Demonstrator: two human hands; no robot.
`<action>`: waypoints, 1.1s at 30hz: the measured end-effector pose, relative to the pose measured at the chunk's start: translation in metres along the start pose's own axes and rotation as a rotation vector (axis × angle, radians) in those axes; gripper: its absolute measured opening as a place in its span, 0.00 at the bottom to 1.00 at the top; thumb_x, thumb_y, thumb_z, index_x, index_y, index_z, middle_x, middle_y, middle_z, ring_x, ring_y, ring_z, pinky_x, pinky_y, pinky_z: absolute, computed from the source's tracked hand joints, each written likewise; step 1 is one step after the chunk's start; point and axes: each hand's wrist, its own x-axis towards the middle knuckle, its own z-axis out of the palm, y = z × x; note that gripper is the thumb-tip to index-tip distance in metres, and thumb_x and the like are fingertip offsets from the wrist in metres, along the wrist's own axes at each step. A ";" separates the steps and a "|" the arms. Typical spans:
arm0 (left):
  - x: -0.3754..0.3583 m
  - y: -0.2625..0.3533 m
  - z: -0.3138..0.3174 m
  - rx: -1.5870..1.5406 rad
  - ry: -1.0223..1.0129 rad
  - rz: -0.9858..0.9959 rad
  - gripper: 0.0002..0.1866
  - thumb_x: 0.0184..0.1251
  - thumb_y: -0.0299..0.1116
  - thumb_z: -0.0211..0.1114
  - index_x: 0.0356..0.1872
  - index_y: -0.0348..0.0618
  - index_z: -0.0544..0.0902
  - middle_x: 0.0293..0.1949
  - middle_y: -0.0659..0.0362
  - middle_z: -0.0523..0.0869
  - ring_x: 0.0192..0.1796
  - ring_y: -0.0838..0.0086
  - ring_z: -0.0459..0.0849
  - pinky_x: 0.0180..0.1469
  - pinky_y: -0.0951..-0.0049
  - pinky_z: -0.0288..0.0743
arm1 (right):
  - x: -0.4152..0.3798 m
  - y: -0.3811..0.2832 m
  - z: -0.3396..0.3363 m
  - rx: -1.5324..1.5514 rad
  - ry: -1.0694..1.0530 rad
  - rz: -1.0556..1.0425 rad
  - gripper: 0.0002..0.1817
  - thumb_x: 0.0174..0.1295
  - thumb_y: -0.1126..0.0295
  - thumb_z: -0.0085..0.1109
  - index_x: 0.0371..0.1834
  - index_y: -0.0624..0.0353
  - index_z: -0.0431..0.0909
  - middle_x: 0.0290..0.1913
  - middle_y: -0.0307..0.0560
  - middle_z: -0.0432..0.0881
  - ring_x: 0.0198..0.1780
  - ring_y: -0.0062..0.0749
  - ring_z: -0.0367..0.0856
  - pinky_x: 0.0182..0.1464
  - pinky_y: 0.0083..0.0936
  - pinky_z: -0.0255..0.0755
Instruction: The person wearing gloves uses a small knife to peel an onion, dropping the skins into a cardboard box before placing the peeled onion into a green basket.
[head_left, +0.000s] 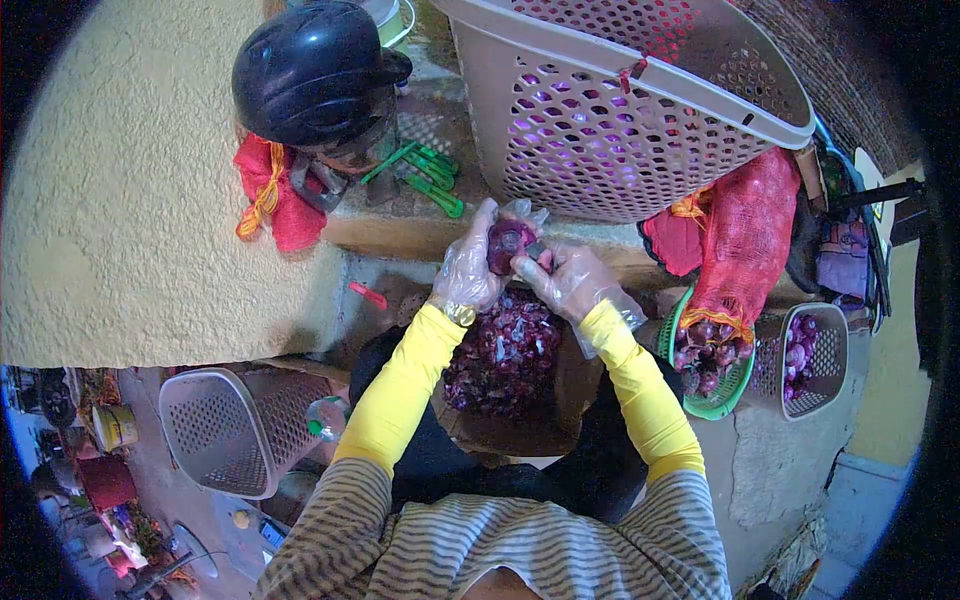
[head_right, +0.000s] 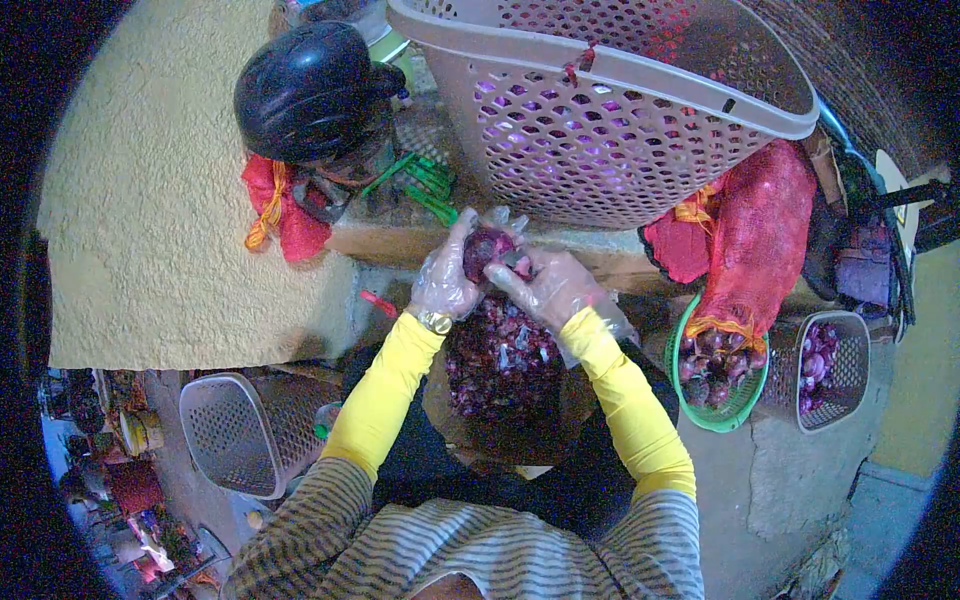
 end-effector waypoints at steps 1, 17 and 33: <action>0.000 -0.003 0.001 0.000 0.000 0.000 0.37 0.71 0.32 0.67 0.76 0.40 0.58 0.67 0.53 0.81 0.67 0.59 0.81 0.70 0.61 0.72 | 0.001 0.002 0.002 0.017 -0.026 0.040 0.32 0.58 0.38 0.69 0.55 0.51 0.85 0.31 0.53 0.85 0.34 0.51 0.86 0.41 0.41 0.78; 0.005 -0.011 0.006 0.017 0.036 0.104 0.41 0.68 0.30 0.67 0.77 0.38 0.53 0.66 0.53 0.82 0.68 0.58 0.80 0.71 0.61 0.71 | 0.005 0.012 0.010 -0.039 0.070 -0.056 0.29 0.60 0.39 0.68 0.45 0.55 0.87 0.30 0.56 0.86 0.33 0.53 0.85 0.42 0.44 0.78; 0.000 -0.003 -0.005 0.127 0.011 -0.055 0.40 0.70 0.37 0.69 0.76 0.35 0.57 0.65 0.53 0.84 0.63 0.58 0.85 0.68 0.62 0.73 | 0.002 0.013 0.014 -0.352 0.045 -0.281 0.33 0.61 0.29 0.58 0.24 0.52 0.85 0.26 0.52 0.85 0.31 0.50 0.87 0.39 0.45 0.79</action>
